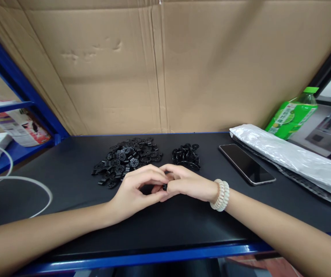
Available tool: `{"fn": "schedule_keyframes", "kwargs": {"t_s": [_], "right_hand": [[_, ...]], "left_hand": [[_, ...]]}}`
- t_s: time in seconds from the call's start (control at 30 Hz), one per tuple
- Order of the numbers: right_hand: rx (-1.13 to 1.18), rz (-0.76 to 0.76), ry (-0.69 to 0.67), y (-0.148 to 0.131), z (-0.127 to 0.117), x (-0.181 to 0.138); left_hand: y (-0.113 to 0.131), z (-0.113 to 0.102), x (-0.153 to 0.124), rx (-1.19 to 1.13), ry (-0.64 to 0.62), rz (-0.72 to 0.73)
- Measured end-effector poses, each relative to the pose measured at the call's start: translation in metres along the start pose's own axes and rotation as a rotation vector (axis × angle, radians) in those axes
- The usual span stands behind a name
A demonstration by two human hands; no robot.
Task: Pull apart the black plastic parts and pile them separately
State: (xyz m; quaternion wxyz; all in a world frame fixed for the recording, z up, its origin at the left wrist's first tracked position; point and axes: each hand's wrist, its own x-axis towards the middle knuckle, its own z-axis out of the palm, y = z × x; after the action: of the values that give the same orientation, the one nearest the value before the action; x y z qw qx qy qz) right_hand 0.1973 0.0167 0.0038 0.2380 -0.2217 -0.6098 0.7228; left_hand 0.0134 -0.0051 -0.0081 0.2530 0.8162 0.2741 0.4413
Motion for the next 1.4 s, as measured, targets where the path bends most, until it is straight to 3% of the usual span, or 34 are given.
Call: {"fn": "schedule_keyframes", "kwargs": {"t_s": [0.3, 0.57, 0.83, 1.27, 1.4], "right_hand": [[-0.127, 0.039, -0.054, -0.006, 0.001, 0.0], [-0.165, 0.004, 0.019, -0.001, 0.004, 0.002], [0.098, 0.083, 0.055, 0.007, 0.003, 0.003], [0.203, 0.066, 0.05, 0.008, 0.002, 0.004], [0.228, 0.067, -0.037, 0.007, -0.003, 0.001]], "left_hand": [[-0.003, 0.001, 0.001, 0.001, -0.023, 0.034], [-0.003, 0.006, 0.004, -0.004, -0.039, 0.03], [-0.005, 0.013, 0.006, -0.028, -0.029, -0.044], [0.0, 0.011, 0.006, 0.031, 0.02, -0.054], [0.0, 0.005, 0.003, 0.003, 0.069, -0.109]]}}
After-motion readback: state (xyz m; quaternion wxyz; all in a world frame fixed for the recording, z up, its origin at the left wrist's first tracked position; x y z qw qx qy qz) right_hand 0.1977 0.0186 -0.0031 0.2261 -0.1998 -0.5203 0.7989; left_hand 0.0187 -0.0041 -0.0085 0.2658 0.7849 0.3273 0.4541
